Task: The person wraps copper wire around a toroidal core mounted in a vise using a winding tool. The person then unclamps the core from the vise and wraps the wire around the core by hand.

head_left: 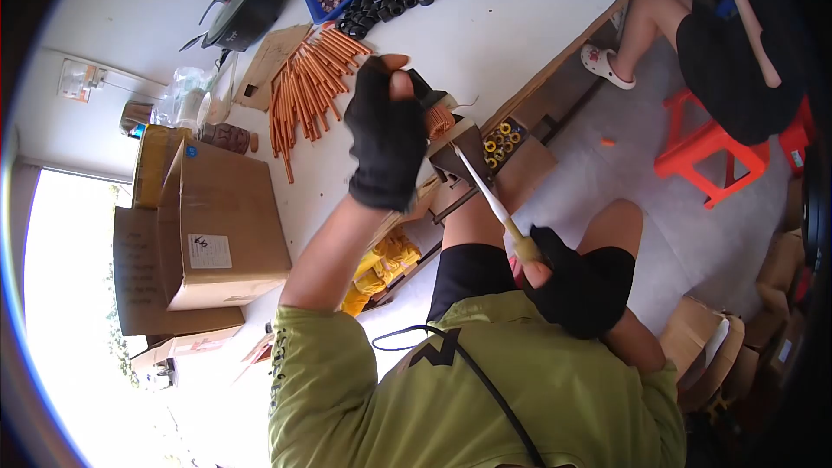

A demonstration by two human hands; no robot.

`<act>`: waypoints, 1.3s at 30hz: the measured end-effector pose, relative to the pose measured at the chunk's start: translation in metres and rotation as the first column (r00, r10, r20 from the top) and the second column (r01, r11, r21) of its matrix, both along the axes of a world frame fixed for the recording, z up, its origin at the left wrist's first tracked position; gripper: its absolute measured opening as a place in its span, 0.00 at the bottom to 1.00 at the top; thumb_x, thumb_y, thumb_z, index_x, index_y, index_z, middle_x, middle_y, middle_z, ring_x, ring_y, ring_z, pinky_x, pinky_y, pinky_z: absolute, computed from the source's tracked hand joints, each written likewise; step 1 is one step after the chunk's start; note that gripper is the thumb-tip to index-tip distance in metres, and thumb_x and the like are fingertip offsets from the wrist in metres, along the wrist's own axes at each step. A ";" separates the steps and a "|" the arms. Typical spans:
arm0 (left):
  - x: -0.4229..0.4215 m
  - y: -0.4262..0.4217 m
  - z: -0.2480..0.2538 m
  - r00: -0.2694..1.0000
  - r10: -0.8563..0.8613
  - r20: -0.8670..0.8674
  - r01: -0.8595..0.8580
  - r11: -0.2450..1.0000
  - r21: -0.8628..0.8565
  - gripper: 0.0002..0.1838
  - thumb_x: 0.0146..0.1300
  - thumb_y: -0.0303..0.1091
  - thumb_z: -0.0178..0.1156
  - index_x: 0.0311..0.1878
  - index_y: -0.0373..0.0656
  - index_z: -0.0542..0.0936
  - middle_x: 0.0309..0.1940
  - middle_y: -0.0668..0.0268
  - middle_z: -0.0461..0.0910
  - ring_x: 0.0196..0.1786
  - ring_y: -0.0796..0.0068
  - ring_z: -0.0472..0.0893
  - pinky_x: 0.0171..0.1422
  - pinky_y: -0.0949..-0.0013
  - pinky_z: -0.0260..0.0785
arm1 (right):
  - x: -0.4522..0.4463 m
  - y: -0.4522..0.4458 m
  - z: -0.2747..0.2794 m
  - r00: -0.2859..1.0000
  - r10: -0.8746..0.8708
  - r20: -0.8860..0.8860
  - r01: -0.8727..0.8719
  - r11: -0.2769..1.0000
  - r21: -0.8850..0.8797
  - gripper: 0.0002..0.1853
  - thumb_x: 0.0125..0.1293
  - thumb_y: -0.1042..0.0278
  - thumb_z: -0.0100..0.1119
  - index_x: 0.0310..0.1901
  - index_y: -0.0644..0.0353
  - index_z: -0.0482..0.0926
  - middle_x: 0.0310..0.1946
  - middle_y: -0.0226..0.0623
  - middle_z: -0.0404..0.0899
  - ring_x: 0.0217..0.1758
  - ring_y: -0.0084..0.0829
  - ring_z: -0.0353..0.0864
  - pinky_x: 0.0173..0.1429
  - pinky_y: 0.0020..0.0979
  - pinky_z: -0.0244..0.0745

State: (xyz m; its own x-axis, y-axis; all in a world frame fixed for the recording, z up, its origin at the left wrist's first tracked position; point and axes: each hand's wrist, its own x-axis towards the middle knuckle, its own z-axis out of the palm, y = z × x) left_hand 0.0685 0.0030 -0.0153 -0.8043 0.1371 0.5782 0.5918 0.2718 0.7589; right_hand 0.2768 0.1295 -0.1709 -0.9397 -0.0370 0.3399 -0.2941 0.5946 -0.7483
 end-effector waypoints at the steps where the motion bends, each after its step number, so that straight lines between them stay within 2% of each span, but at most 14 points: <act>1: 0.021 -0.001 0.003 0.961 0.064 -0.270 -0.083 0.995 -0.059 0.07 0.59 0.33 0.57 0.39 0.42 0.76 0.18 0.67 0.73 0.21 0.77 0.74 0.25 0.71 0.66 | 0.017 0.022 0.034 0.999 -0.001 0.037 -0.008 0.974 0.228 0.12 0.64 0.59 0.52 0.37 0.61 0.73 0.21 0.25 0.72 0.23 0.22 0.72 0.29 0.25 0.67; 3: 0.055 -0.023 0.021 0.639 -0.475 -0.605 -0.251 0.615 -0.748 0.09 0.52 0.31 0.59 0.39 0.45 0.79 0.20 0.65 0.76 0.20 0.70 0.75 0.26 0.70 0.67 | 0.065 0.067 0.069 0.973 0.045 0.225 -0.088 0.979 0.186 0.18 0.63 0.54 0.54 0.42 0.63 0.75 0.26 0.29 0.76 0.29 0.25 0.77 0.33 0.25 0.71; 4: 0.055 -0.023 0.016 0.665 -0.520 -0.536 -0.158 0.604 -0.781 0.09 0.50 0.32 0.59 0.37 0.46 0.79 0.21 0.65 0.76 0.20 0.68 0.75 0.25 0.69 0.67 | 0.099 0.085 0.067 0.924 0.137 0.356 -0.110 0.989 -0.096 0.22 0.62 0.51 0.55 0.47 0.64 0.74 0.30 0.33 0.78 0.34 0.26 0.79 0.36 0.25 0.73; 5: 0.053 -0.022 0.008 0.680 -0.562 -0.470 -0.069 0.590 -0.804 0.09 0.47 0.32 0.60 0.34 0.47 0.80 0.22 0.65 0.77 0.19 0.66 0.74 0.25 0.69 0.67 | 0.133 0.099 0.054 0.907 0.073 0.414 -0.137 0.982 0.126 0.26 0.61 0.47 0.53 0.53 0.59 0.71 0.27 0.32 0.77 0.26 0.25 0.76 0.31 0.24 0.71; 7: 0.054 -0.017 0.011 0.707 -0.616 -0.348 -0.004 0.487 -0.873 0.09 0.43 0.33 0.62 0.32 0.48 0.80 0.24 0.66 0.77 0.21 0.67 0.75 0.25 0.69 0.68 | 0.156 0.108 0.045 0.819 0.063 0.570 -0.074 0.997 -0.004 0.30 0.61 0.42 0.51 0.58 0.55 0.67 0.25 0.30 0.76 0.19 0.22 0.74 0.24 0.21 0.69; 9: 0.065 -0.003 0.022 0.749 -0.622 -0.229 -0.032 0.312 -0.950 0.11 0.41 0.33 0.63 0.33 0.49 0.80 0.26 0.69 0.77 0.24 0.71 0.75 0.26 0.71 0.69 | 0.167 0.109 0.036 0.662 0.314 0.681 0.245 0.768 -0.592 0.31 0.61 0.41 0.51 0.58 0.56 0.67 0.26 0.29 0.76 0.19 0.20 0.73 0.24 0.20 0.68; 13: 0.069 0.005 -0.007 0.812 -0.546 -0.206 0.043 0.408 -0.912 0.11 0.41 0.34 0.63 0.32 0.53 0.80 0.24 0.70 0.77 0.24 0.73 0.77 0.24 0.72 0.69 | 0.152 0.106 -0.022 0.772 0.117 0.625 0.440 0.613 -0.657 0.29 0.61 0.42 0.53 0.50 0.62 0.69 0.36 0.28 0.72 0.39 0.19 0.70 0.44 0.22 0.67; 16: 0.069 0.014 0.004 0.710 -0.663 -0.238 0.054 0.389 -0.920 0.09 0.42 0.35 0.63 0.32 0.56 0.79 0.22 0.72 0.76 0.23 0.75 0.77 0.23 0.73 0.68 | 0.115 0.093 -0.025 0.680 -0.242 0.692 0.590 0.741 -0.320 0.27 0.62 0.44 0.51 0.49 0.62 0.70 0.37 0.29 0.73 0.40 0.23 0.72 0.44 0.25 0.68; 18: 0.064 0.031 0.029 0.564 -0.811 -0.153 0.175 0.299 -0.938 0.09 0.44 0.35 0.63 0.31 0.59 0.79 0.21 0.73 0.76 0.24 0.76 0.78 0.23 0.73 0.68 | 0.091 0.089 -0.035 0.883 -0.312 0.351 0.411 0.876 -0.254 0.25 0.62 0.47 0.51 0.50 0.61 0.71 0.33 0.31 0.75 0.38 0.28 0.75 0.42 0.28 0.69; 21: 0.062 0.045 0.025 0.359 -0.915 -0.186 0.222 0.277 -0.935 0.08 0.44 0.36 0.64 0.31 0.59 0.78 0.20 0.74 0.75 0.22 0.77 0.77 0.21 0.74 0.67 | 0.058 0.081 0.001 0.937 -0.249 0.246 0.274 0.959 -0.075 0.23 0.61 0.52 0.54 0.51 0.61 0.72 0.27 0.35 0.77 0.32 0.34 0.79 0.37 0.31 0.72; 25: 0.057 0.053 0.015 0.367 -0.915 -0.170 0.271 0.280 -0.921 0.09 0.43 0.36 0.64 0.30 0.58 0.78 0.18 0.75 0.74 0.21 0.77 0.77 0.19 0.75 0.65 | 0.027 0.064 0.025 0.867 -0.218 0.447 0.232 0.972 0.025 0.16 0.62 0.58 0.49 0.47 0.59 0.70 0.27 0.40 0.77 0.26 0.37 0.76 0.32 0.35 0.70; 27: 0.056 0.057 0.016 0.359 -0.919 -0.166 0.269 0.272 -0.924 0.09 0.43 0.36 0.65 0.30 0.58 0.79 0.16 0.75 0.73 0.20 0.77 0.76 0.18 0.75 0.65 | 0.019 0.062 0.026 0.940 -0.146 0.307 0.183 0.979 -0.093 0.17 0.62 0.57 0.49 0.48 0.58 0.68 0.26 0.40 0.77 0.25 0.39 0.76 0.30 0.37 0.70; 33: 0.027 0.074 0.080 0.350 -0.787 -0.509 -0.119 0.501 -0.857 0.15 0.33 0.35 0.64 0.31 0.48 0.80 0.16 0.74 0.70 0.16 0.75 0.68 0.17 0.70 0.59 | 0.015 0.064 0.033 0.908 -0.100 0.407 0.126 0.991 -0.038 0.19 0.61 0.56 0.50 0.50 0.56 0.67 0.32 0.37 0.76 0.28 0.38 0.76 0.32 0.36 0.70; 39: -0.045 0.059 0.082 0.817 -0.367 -0.445 0.010 0.780 -0.625 0.09 0.61 0.33 0.57 0.41 0.40 0.78 0.30 0.57 0.80 0.29 0.64 0.80 0.35 0.68 0.72 | 0.002 0.053 0.032 0.985 0.054 0.163 -0.006 0.960 -0.281 0.18 0.62 0.62 0.52 0.50 0.62 0.69 0.36 0.40 0.76 0.26 0.36 0.75 0.30 0.33 0.70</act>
State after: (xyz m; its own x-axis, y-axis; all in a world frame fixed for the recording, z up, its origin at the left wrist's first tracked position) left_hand 0.0234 0.0622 0.0663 -0.3219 0.6951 0.6429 0.9238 0.3792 0.0526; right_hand 0.2792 0.1823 -0.1393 -0.9839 0.0077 0.1785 -0.1647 0.3480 -0.9229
